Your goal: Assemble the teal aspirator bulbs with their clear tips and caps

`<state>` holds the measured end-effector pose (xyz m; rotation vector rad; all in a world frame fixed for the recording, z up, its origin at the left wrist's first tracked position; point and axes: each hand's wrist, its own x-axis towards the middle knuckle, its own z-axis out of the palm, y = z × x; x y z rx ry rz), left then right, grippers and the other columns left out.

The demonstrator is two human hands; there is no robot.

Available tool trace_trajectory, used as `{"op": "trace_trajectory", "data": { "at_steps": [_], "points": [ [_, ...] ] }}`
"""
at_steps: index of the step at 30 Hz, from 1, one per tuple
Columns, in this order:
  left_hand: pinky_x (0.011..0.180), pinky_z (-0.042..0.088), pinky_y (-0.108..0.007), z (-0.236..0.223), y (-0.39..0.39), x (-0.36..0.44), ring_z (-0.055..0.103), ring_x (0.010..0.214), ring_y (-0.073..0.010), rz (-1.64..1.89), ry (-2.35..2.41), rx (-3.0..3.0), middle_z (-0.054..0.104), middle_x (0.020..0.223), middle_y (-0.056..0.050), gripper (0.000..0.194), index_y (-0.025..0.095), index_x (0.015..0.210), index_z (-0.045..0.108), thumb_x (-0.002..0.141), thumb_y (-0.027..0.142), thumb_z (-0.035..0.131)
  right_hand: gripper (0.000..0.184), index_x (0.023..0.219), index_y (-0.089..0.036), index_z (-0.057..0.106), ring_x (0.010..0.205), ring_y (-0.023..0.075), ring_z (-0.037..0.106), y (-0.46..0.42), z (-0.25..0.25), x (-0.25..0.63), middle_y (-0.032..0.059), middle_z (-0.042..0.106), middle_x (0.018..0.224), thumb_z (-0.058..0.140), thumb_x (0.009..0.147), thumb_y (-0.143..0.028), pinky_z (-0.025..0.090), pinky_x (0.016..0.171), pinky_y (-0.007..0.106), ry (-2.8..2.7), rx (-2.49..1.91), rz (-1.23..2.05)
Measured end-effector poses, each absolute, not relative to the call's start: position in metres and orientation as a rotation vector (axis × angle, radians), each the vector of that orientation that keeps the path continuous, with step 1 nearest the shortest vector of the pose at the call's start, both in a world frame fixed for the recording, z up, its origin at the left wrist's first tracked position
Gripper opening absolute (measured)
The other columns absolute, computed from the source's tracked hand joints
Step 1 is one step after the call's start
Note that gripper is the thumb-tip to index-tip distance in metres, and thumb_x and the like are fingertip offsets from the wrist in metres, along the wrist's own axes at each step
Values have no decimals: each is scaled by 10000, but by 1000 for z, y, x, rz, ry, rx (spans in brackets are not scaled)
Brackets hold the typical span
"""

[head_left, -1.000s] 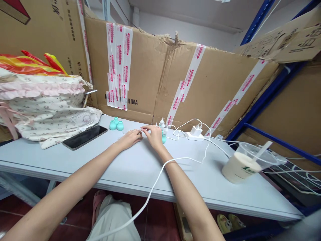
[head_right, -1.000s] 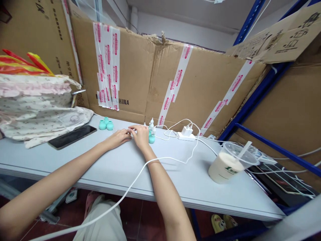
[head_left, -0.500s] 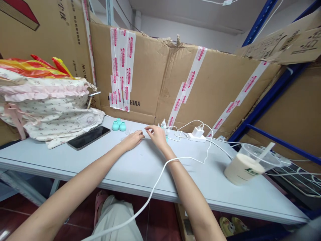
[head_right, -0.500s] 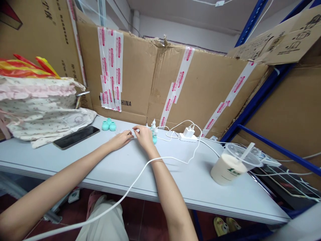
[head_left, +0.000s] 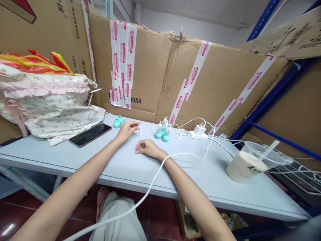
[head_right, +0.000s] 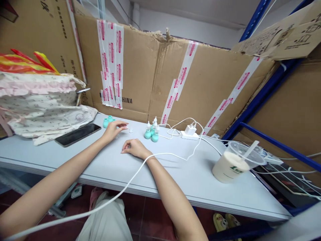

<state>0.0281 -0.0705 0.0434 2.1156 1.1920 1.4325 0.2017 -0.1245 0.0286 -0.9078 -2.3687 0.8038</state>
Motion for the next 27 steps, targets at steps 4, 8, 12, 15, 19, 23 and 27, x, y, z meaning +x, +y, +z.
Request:
{"op": "trace_trajectory", "data": {
  "at_steps": [4,8,12,15,19,23,27],
  "points": [
    [731,484,-320,47,-72,28,627,733,-166,1408,970,1738,650,821,-50,658,139,1236,463,650,347,678,183,786,-175,675,473,70,519,-121,32,208,-9,661,694,616,745,-343,409,552,201,-2178,-903,832],
    [727,486,-304,49,-76,33,632,742,-161,1272,814,1626,649,827,-52,720,140,1245,433,616,359,708,213,851,-179,661,492,90,568,-115,39,211,28,678,823,574,770,-356,454,548,229,-1835,-926,728],
    [692,487,-285,52,-80,39,629,741,-164,1286,796,1620,649,829,-62,608,131,1147,509,624,374,704,243,852,-181,647,573,126,606,-115,46,209,43,675,827,575,762,-395,493,565,255,-1634,-877,693],
    [681,490,-285,53,-83,43,631,763,-177,1294,780,1634,650,827,-73,535,121,1068,553,626,383,703,233,836,-183,630,636,146,619,-120,49,207,41,666,799,574,760,-396,506,585,266,-1530,-832,661],
    [700,503,-299,52,-87,50,631,807,-185,1383,771,1616,651,876,-73,552,142,1072,567,602,383,727,203,771,-183,631,675,152,612,-123,49,208,35,657,744,575,758,-379,499,647,278,-1526,-823,589],
    [772,510,-325,51,-88,55,620,906,-218,1428,789,1617,661,951,-96,498,143,963,626,542,363,772,192,779,-186,624,726,150,595,-122,51,210,32,657,778,567,758,-369,475,692,273,-1462,-856,527],
    [761,521,-344,52,-87,53,638,858,-230,1398,819,1616,674,927,-102,436,131,866,639,518,351,783,157,754,-193,619,729,142,554,-120,55,211,22,637,804,592,723,-345,448,714,266,-1414,-905,469]
  ]
}}
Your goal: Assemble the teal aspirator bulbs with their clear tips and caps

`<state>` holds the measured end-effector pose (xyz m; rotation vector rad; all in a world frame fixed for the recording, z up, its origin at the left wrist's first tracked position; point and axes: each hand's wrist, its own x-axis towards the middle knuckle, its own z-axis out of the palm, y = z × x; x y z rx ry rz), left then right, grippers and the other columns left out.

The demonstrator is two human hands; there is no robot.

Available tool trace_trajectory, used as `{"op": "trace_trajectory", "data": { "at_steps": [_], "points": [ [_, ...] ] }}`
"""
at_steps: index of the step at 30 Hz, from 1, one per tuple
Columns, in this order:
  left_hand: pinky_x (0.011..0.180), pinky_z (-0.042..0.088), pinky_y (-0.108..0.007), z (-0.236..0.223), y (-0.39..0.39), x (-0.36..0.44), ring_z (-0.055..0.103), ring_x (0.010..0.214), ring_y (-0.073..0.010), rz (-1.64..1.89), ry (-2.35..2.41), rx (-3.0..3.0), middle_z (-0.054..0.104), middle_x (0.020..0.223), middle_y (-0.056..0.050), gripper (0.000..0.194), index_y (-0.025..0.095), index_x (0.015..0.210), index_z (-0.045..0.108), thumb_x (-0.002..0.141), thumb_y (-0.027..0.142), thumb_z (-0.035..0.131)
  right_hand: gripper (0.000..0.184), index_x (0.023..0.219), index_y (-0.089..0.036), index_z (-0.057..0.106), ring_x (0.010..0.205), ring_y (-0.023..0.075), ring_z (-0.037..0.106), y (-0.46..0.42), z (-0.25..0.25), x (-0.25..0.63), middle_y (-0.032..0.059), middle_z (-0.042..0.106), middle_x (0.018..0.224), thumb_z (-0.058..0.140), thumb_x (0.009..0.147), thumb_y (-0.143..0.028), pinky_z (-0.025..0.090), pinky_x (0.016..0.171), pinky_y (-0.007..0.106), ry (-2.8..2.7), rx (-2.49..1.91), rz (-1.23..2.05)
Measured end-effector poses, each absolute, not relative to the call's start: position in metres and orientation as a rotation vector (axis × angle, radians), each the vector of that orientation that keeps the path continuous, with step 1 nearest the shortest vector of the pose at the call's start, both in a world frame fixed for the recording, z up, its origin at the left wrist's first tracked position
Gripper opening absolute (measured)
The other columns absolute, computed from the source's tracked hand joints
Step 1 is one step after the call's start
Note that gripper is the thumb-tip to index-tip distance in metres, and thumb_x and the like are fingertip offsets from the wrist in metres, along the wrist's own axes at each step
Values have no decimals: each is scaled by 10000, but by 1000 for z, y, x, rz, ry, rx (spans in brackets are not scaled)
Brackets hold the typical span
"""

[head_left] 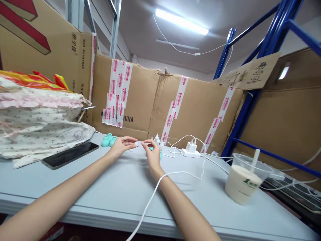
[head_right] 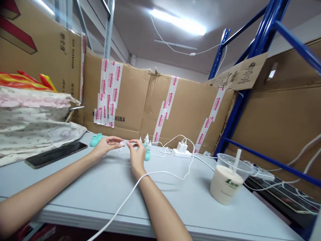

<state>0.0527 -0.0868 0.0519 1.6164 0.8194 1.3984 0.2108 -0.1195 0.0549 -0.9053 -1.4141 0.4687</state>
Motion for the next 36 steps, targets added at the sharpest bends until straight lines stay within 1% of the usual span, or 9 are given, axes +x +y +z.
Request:
{"op": "trace_trajectory", "data": {
  "at_steps": [8,10,14,17,21,24,26,32,36],
  "points": [
    [732,534,-341,56,-96,57,652,728,-170,1356,775,1620,658,838,-51,682,152,1119,489,515,268,785,192,712,-185,632,705,147,556,-113,48,205,34,654,775,582,710,-370,444,701,277,-1389,-913,577],
    [726,536,-336,57,-97,58,651,726,-170,1382,781,1624,656,825,-43,679,156,1112,487,512,263,786,192,699,-183,633,678,144,560,-113,48,205,34,659,767,606,686,-372,451,660,272,-1368,-927,626],
    [703,539,-343,56,-96,57,650,704,-182,1419,792,1659,663,773,-40,613,150,1054,514,517,271,785,226,693,-180,642,611,139,554,-112,50,207,31,646,712,649,629,-396,419,475,225,-1335,-946,818],
    [681,541,-339,55,-96,57,649,719,-196,1489,820,1707,671,761,-44,545,147,1011,546,532,271,776,227,720,-178,654,621,128,561,-111,51,210,30,644,724,660,619,-382,403,438,191,-1313,-936,954],
    [714,532,-309,55,-102,59,645,751,-185,1576,867,1923,680,783,-44,323,147,875,612,599,267,731,290,778,-174,652,707,131,600,-114,52,214,39,658,840,721,575,-369,463,510,198,-1212,-944,1190],
    [720,522,-283,55,-109,60,643,732,-166,1579,865,2133,689,781,-35,178,156,804,649,678,280,670,411,901,-181,641,817,162,631,-118,53,219,45,660,940,772,541,-329,527,658,274,-1122,-835,1404],
    [708,517,-266,56,-113,61,642,725,-158,1602,863,2204,694,779,-30,145,164,807,665,722,276,633,436,949,-162,641,870,181,637,-120,54,221,64,666,955,777,557,-297,530,742,308,-1134,-743,1540],
    [683,493,-249,59,-115,60,636,715,-160,1778,842,2331,699,771,-36,80,171,756,692,716,233,659,246,835,-86,685,834,155,651,-120,57,224,85,689,853,738,630,-210,508,811,247,-1125,-663,1632],
    [662,489,-244,62,-116,59,631,693,-153,1813,695,2400,689,735,-40,79,168,731,689,749,215,628,208,816,-72,687,830,130,645,-121,58,227,85,685,844,730,638,-170,496,810,194,-1132,-622,1714]
  ]
}}
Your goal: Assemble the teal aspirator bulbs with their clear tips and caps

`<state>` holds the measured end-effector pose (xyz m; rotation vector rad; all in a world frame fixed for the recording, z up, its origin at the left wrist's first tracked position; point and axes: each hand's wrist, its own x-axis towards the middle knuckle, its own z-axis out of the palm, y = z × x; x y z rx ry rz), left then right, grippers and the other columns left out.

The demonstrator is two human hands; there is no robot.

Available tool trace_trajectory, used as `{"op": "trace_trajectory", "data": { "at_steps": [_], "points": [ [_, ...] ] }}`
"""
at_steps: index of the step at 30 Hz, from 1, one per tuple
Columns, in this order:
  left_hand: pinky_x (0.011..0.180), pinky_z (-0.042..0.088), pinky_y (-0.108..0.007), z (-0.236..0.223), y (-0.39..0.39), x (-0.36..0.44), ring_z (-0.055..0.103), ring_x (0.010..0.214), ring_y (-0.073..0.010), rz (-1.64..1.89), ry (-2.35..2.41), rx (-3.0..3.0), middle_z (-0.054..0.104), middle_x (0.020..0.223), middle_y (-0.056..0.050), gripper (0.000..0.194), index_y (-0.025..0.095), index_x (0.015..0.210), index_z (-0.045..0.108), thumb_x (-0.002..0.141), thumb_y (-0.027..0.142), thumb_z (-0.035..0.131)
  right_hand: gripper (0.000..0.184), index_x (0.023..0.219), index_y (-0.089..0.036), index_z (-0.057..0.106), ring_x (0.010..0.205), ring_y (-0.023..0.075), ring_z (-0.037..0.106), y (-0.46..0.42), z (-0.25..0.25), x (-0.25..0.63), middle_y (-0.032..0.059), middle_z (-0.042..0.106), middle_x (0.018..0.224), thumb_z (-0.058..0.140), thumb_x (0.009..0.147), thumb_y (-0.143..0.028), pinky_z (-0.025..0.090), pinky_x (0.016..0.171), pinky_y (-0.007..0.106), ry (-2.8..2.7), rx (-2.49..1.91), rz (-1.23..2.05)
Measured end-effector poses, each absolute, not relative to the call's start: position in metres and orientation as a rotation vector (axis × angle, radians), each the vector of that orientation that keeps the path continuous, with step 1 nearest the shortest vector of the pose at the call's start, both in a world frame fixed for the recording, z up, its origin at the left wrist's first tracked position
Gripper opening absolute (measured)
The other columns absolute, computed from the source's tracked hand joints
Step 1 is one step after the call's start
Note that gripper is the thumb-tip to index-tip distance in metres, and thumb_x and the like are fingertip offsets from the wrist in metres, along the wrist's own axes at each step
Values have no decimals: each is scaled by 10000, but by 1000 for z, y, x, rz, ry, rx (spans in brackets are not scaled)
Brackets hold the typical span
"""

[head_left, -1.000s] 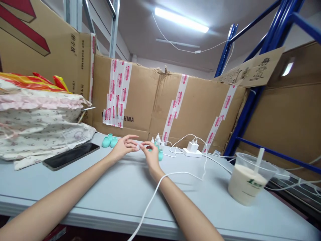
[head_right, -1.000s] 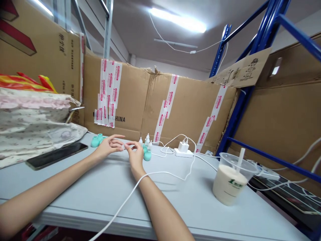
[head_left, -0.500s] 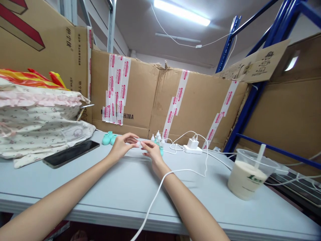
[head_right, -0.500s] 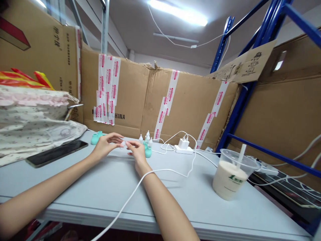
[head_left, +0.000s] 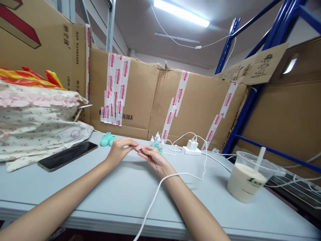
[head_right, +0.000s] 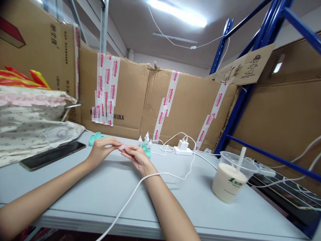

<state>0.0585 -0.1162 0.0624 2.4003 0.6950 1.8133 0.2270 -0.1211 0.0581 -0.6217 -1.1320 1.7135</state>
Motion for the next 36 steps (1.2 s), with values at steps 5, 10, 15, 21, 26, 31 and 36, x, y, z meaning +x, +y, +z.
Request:
{"op": "trace_trajectory", "data": {
  "at_steps": [5,10,15,21,26,31,36],
  "points": [
    [641,477,-230,61,-120,59,611,675,-131,1796,596,2453,664,710,-32,114,175,789,685,796,189,572,193,774,-78,685,785,105,638,-125,59,226,54,675,789,748,605,-147,500,776,161,-1121,-609,1745],
    [624,465,-234,60,-123,61,595,649,-128,1829,624,2396,645,681,-23,116,184,784,690,795,197,575,146,702,-90,677,757,91,632,-129,59,219,34,667,757,756,585,-129,501,753,142,-1034,-570,1724],
    [620,452,-239,62,-125,64,583,629,-126,1820,681,2329,637,662,-20,116,177,723,692,777,198,592,113,699,-82,668,736,98,642,-129,59,217,41,669,735,731,607,-102,512,726,145,-975,-607,1739],
    [643,452,-243,54,-118,67,593,680,-137,1757,838,2151,657,713,-25,74,174,728,691,738,217,631,79,709,-85,664,683,104,648,-126,54,213,43,674,712,701,638,-90,535,712,183,-855,-671,1684],
    [639,472,-245,47,-109,69,603,713,-152,1674,964,1940,668,757,-39,164,165,770,701,676,297,680,132,761,-79,657,652,127,658,-128,55,211,56,679,713,703,640,-105,556,675,217,-821,-743,1566],
    [689,501,-279,41,-102,69,631,728,-184,1526,991,1827,690,761,-64,234,136,729,694,605,333,720,126,750,-94,662,570,124,642,-126,53,212,50,670,667,700,633,-123,545,537,199,-871,-886,1383],
    [712,508,-311,38,-96,65,645,736,-209,1453,1029,1817,703,769,-84,261,131,730,697,570,332,743,110,663,-110,651,528,111,612,-118,47,213,41,646,620,728,595,-148,512,476,188,-954,-960,1345]
  ]
}}
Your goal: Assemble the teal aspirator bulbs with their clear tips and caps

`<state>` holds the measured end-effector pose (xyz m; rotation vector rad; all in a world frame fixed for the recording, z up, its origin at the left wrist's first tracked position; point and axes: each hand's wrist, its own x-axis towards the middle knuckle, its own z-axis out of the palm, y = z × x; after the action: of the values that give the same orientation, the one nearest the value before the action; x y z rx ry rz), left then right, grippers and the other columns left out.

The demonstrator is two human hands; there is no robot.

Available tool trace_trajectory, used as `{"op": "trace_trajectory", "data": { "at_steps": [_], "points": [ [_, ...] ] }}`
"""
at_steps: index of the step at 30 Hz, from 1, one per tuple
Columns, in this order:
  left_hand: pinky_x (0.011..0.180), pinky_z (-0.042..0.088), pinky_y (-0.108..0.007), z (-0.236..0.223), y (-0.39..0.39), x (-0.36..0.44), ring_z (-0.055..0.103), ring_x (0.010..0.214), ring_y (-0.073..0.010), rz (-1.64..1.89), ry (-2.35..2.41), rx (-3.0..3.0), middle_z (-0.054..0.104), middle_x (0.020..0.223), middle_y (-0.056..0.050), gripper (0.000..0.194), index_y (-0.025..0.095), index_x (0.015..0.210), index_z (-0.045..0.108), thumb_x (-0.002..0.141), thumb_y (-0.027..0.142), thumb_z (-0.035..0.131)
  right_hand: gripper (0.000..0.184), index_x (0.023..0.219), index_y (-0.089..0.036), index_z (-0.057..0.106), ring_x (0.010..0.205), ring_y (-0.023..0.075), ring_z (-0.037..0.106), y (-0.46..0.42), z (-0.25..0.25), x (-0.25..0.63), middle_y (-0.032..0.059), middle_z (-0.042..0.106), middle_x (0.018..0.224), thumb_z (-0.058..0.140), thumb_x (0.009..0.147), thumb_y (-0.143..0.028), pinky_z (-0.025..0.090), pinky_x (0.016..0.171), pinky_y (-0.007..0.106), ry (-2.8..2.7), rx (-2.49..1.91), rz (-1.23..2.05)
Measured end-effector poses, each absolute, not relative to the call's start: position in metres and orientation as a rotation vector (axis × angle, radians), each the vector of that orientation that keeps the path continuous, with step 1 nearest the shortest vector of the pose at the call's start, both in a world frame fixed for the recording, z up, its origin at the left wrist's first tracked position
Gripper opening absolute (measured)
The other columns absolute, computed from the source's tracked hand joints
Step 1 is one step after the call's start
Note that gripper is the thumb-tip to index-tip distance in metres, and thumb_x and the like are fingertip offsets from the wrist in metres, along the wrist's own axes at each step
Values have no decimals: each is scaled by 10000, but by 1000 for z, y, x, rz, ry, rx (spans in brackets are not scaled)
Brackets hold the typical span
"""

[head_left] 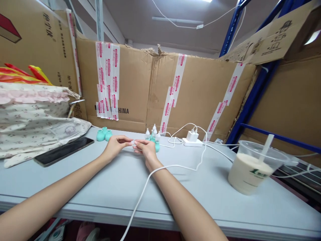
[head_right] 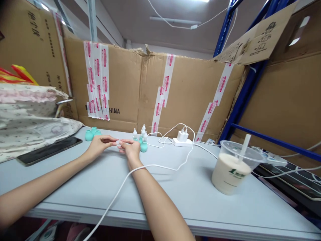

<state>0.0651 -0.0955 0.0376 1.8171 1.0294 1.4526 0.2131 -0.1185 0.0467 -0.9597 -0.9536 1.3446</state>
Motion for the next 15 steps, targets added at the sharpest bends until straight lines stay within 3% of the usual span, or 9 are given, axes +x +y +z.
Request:
{"op": "trace_trajectory", "data": {
  "at_steps": [8,15],
  "points": [
    [721,509,-303,38,-91,59,648,736,-200,1366,1009,1840,704,780,-81,269,132,743,699,565,326,755,224,697,-123,661,493,93,564,-116,41,217,33,644,639,764,551,-260,498,475,216,-1058,-976,1372],
    [758,508,-321,43,-93,61,648,758,-209,1379,1014,1772,705,792,-86,323,122,733,696,507,336,783,262,673,-125,668,423,63,482,-113,40,213,18,630,620,761,513,-311,471,459,218,-1101,-974,1189]
  ]
}}
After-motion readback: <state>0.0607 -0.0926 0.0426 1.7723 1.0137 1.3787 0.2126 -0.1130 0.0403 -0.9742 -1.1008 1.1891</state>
